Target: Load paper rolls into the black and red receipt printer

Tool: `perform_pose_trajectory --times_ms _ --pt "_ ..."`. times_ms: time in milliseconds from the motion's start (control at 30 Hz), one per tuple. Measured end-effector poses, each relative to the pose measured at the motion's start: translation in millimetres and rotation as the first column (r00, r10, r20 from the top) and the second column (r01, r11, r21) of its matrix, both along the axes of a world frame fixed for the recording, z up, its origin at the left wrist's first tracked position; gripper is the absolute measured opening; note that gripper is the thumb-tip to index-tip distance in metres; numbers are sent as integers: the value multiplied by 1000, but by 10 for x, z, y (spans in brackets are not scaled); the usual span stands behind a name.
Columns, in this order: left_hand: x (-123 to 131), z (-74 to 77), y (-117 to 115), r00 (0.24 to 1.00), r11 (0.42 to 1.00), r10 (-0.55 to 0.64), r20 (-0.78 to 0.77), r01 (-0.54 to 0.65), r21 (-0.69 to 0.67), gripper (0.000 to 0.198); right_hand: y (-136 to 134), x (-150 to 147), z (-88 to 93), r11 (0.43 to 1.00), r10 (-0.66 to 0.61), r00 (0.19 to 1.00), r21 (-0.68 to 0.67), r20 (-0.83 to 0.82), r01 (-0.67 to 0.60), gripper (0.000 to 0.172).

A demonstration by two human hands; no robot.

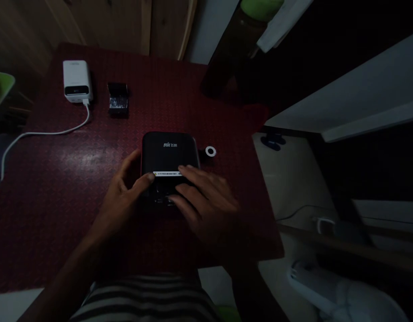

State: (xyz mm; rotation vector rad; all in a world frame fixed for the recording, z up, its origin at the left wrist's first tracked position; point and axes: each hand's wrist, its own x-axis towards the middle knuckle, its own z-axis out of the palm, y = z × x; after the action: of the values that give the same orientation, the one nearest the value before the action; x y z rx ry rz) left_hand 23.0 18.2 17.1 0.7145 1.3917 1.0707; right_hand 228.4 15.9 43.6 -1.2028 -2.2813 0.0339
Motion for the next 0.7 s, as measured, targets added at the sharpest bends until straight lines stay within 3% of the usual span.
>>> perform_pose_trajectory --times_ms 267,433,567,633,700 --pt "3 36 28 1000 999 -5 -15 6 54 75 -31 -26 8 994 -13 1000 -108 -1 13 15" --pt "-40 -40 -28 999 998 25 32 -26 57 77 -62 63 -67 993 -28 987 -119 -157 9 27" --pt "-121 -83 -177 999 998 4 40 -7 65 64 -219 164 -244 954 -271 882 -226 -385 195 46" --pt "-148 -81 -216 1000 997 -16 6 16 79 61 -329 172 -374 889 -410 778 -399 -476 224 48" --pt "-153 -58 -210 999 997 -17 -29 19 79 60 -430 149 -498 806 -503 696 -569 -512 164 49"
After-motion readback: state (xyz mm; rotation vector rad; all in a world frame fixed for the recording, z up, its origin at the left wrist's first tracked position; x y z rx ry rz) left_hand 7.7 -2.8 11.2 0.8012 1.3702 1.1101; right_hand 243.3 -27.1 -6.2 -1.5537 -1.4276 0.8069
